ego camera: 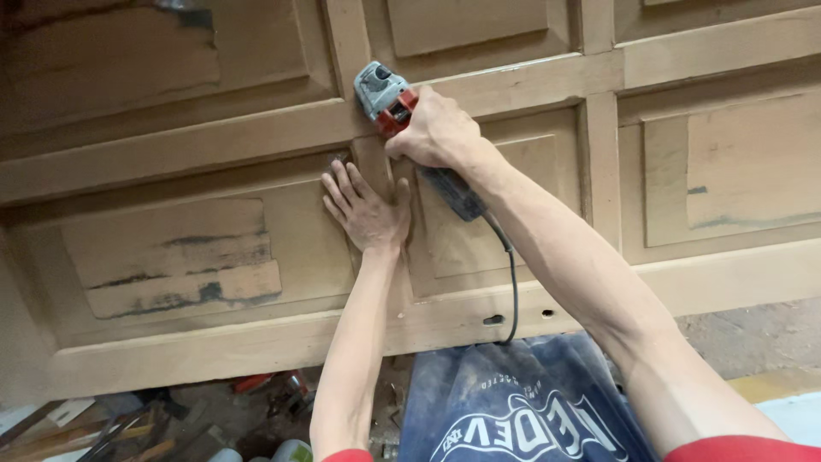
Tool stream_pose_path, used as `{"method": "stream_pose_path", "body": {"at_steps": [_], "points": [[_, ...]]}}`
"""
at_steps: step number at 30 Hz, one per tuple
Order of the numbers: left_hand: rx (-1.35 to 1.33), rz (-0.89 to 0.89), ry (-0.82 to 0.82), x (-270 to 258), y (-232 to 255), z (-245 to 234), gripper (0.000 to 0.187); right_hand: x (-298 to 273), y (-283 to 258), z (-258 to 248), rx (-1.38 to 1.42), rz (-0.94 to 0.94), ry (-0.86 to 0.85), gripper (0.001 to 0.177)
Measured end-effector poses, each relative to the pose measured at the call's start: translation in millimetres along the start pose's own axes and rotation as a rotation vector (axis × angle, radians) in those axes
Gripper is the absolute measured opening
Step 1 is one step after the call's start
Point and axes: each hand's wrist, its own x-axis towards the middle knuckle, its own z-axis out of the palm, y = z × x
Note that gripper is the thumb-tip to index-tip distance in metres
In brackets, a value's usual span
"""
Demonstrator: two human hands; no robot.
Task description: The person uses an electric sander to smooth the surface of a wooden door. They move the sander across the door's panels and frame, applying pressure to remove old finish and smooth the wood.
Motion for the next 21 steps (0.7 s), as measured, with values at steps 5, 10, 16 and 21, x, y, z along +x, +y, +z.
{"method": "stream_pose_path", "body": {"at_steps": [5, 10, 16, 21], "points": [[-0.003, 0.026, 0.048, -3.1, -4.5, 7.4, 0.098, -8.6, 26.0, -25.7, -0.031, 0.064, -0.027, 0.075], [-0.002, 0.034, 0.072, -2.1, -6.6, 11.2, 0.098, -16.5, 73.4, -50.0, -0.005, 0.088, 0.017, 0.074], [-0.013, 0.032, 0.066, -5.6, -7.8, 13.3, 0.097, -15.8, 114.9, -70.3, 0.143, 0.129, 0.077, 0.070], [-0.009, 0.022, 0.043, -4.5, -8.3, 11.7, 0.096, -26.0, 151.2, -93.5, 0.139, 0.154, 0.134, 0.053]]}}
